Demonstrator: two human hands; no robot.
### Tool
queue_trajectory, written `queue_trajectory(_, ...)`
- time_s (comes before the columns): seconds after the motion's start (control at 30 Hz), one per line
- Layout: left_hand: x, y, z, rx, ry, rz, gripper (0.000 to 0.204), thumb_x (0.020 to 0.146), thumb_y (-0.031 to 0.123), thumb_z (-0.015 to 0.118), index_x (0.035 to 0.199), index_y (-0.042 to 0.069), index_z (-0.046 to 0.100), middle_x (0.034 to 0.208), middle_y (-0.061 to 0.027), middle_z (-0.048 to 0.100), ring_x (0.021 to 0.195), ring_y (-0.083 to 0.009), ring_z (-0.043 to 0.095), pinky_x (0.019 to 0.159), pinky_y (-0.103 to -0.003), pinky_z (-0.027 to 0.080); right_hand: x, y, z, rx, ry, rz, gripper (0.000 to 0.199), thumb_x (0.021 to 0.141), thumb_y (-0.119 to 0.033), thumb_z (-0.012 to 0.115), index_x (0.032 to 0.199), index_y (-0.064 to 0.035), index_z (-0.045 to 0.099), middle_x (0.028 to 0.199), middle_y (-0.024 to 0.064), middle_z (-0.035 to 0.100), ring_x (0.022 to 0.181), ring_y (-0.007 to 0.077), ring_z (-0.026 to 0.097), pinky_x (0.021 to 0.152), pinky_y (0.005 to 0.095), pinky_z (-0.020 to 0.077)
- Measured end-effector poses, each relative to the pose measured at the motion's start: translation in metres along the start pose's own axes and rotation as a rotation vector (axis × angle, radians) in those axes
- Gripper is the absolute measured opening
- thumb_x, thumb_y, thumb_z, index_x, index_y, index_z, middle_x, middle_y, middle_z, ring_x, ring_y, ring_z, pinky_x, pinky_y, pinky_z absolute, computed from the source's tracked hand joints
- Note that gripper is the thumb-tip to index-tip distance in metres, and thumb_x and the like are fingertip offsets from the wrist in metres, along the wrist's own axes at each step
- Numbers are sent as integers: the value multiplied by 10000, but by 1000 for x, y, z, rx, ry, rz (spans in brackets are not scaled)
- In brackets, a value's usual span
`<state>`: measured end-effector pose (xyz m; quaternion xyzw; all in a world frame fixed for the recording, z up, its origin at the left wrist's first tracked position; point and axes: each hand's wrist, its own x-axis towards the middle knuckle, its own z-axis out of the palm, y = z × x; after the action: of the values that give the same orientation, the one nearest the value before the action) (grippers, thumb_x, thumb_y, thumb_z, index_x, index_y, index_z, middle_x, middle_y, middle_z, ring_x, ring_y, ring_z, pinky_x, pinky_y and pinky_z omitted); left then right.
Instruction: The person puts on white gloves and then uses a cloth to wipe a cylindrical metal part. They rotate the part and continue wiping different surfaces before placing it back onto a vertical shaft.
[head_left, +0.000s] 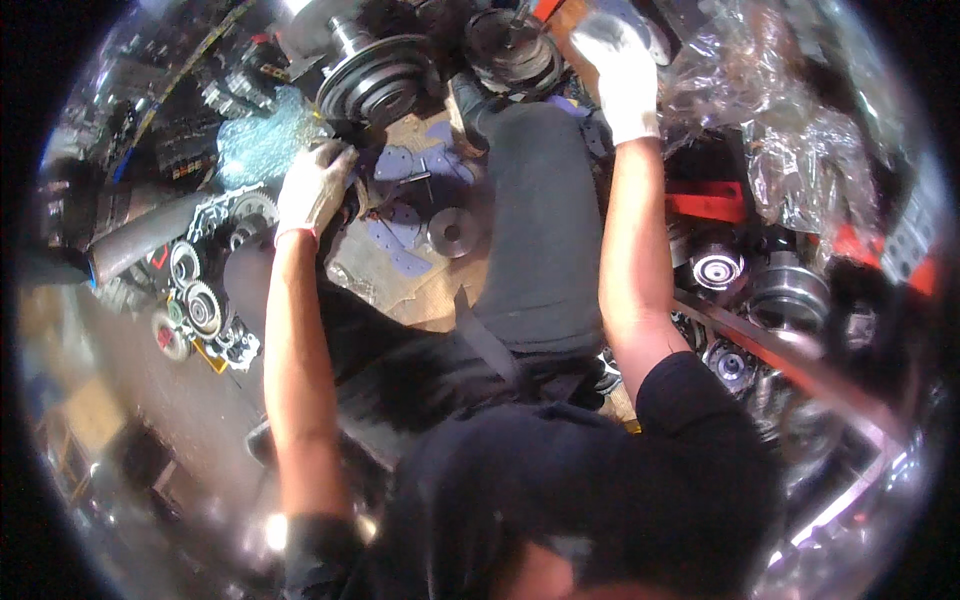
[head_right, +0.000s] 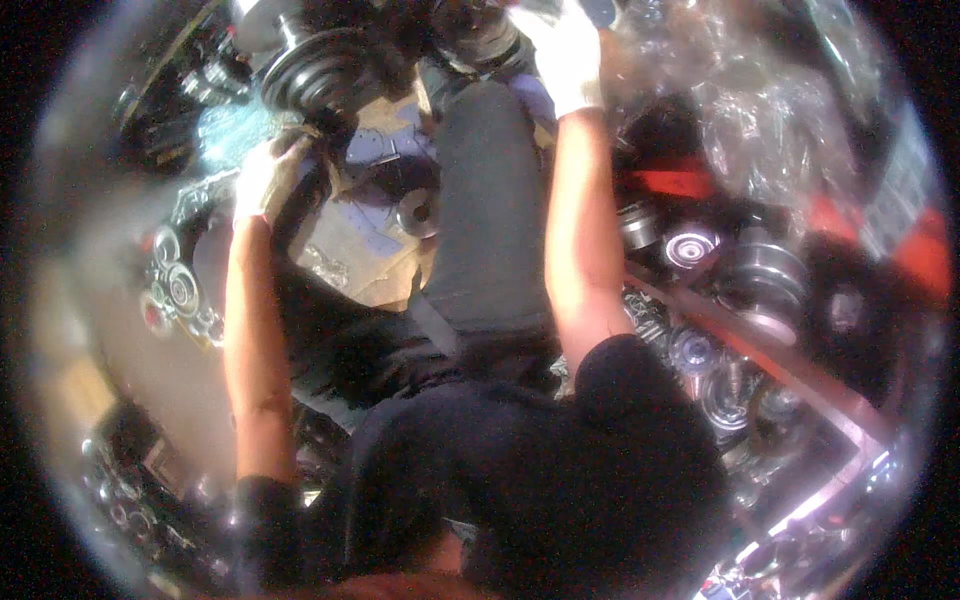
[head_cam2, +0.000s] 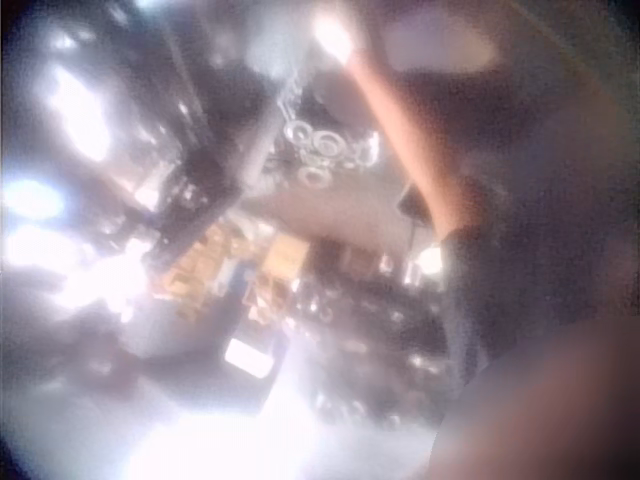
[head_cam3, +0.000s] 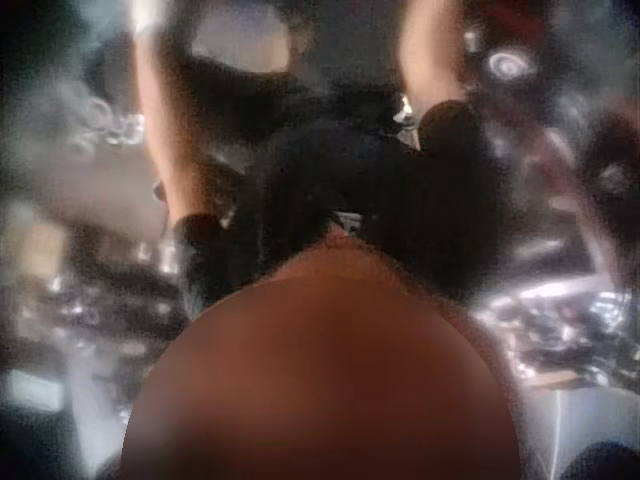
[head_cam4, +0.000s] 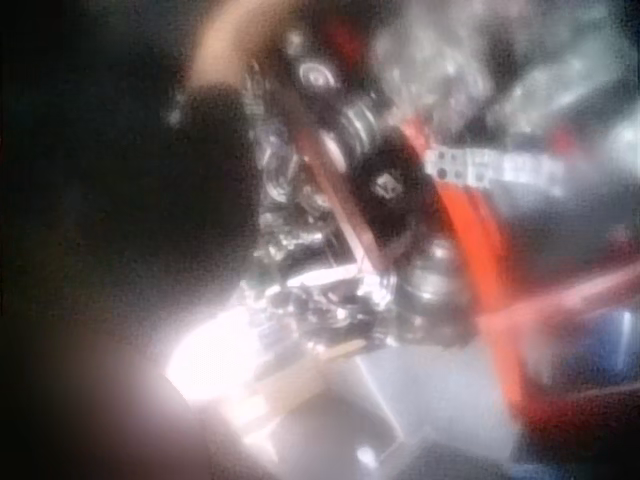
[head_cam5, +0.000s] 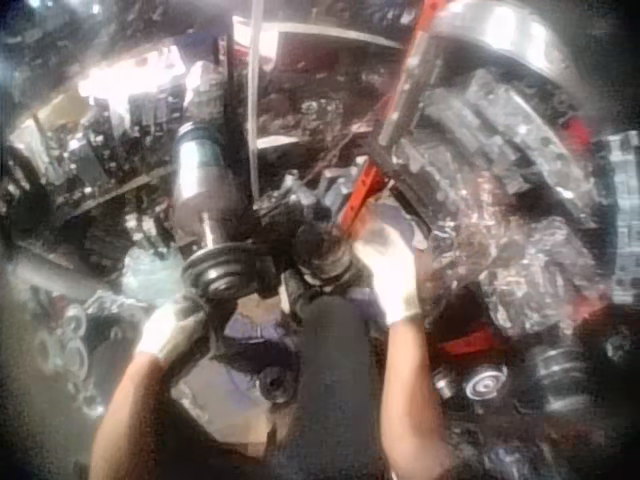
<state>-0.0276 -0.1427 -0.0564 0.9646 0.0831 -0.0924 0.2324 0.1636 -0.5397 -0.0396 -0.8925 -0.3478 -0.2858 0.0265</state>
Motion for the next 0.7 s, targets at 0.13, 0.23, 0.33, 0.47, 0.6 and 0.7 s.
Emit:
queue_trajectory(0.13,7,18,-3,-187,-88,-29,389,1012,373,630,1204,69,777,1204,-213,754,1146,-397,706,991,-438,535,-81,12,34,1069,-139,1044,475,944,-127,807,1370,32,669,1265,96,751,1142,174,707,1023,325,550)
queue_trajectory(0.23,8,25,-10,-247,-86,104,379,1021,361,632,1199,60,778,1134,-194,771,1051,-376,724,963,-407,542,-123,0,37,1055,-107,1146,492,936,-106,805,1376,57,658,1269,134,746,1152,189,710,1018,322,557)
queue_trajectory(0.33,-1,22,-23,-484,-94,-66,366,1016,317,658,1186,18,783,1082,-141,788,982,-212,721,938,-337,539,-123,-22,7,741,-49,893,425,955,-82,778,1347,45,674,1242,142,753,1132,203,724,1010,332,576)
queue_trajectory(0.47,-15,16,-40,-811,-210,-120,315,985,265,738,1145,1,798,1055,-66,781,984,-152,699,936,-316,542,-67,-66,-61,1545,376,1060,302,991,-12,729,1287,30,690,1202,140,767,1069,215,751,984,341,602)
queue_trajectory(0.6,-28,19,-46,-934,-316,-13,257,954,232,820,1088,12,811,998,-28,776,898,-97,693,836,-267,555,-12,-132,-120,1144,-241,422,437,919,-148,843,1309,-6,706,1145,129,791,976,170,764,886,315,607)
queue_trajectory(0.7,-33,25,-38,-1049,-333,76,237,966,222,815,1098,25,804,934,18,754,827,-53,648,735,-223,517,17,-187,-104,1015,-600,293,558,921,-285,852,1349,28,680,1164,202,783,917,229,778,856,343,595)
